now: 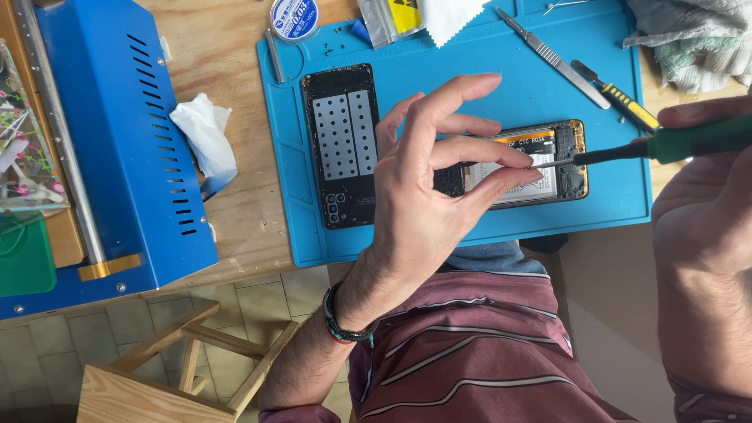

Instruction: Using a precision screwdriver to fasten internal components and cover plates during a mobile phone repair.

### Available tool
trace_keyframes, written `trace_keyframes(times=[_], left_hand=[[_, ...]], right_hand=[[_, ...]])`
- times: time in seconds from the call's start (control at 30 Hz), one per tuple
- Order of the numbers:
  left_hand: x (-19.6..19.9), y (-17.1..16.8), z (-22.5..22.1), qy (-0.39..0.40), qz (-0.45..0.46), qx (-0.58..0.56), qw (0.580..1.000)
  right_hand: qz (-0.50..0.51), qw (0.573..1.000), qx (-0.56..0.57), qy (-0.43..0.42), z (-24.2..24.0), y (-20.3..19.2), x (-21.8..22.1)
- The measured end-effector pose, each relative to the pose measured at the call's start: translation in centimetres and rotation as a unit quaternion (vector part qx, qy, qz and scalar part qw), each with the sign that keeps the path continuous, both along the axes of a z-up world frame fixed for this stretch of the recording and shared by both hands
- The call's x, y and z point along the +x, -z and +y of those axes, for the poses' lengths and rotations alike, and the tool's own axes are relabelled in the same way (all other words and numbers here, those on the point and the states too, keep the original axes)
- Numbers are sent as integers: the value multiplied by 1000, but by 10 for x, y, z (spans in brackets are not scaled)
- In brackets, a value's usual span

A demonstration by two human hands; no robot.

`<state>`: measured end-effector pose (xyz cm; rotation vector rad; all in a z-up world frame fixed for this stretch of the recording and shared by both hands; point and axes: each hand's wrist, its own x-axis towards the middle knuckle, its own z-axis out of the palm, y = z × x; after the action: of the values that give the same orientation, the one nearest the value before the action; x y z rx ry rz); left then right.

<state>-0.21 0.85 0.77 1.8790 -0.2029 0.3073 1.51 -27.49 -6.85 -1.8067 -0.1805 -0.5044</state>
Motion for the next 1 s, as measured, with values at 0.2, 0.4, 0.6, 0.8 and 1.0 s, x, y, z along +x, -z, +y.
trace_keyframes(times=[0.2, 0.4, 0.6, 0.8, 1.0], left_hand=[[1, 1, -3, 0, -11, 20, 1000], [3, 11, -12, -21, -52, 78, 995], [7, 12, -21, -41, -125, 218, 967], [9, 8, -32, -48, -137, 264, 954], [11, 11, -45, -40, -110, 268, 956]], right_hand=[[-28, 999, -24, -19, 0, -2, -1], [-115, 973, -197, -21, 13, -32, -11], [-77, 971, -219, -49, 8, -44, -15], [-44, 986, -145, -72, -11, -25, -14], [-35, 961, -235, -139, 27, -85, -5]])
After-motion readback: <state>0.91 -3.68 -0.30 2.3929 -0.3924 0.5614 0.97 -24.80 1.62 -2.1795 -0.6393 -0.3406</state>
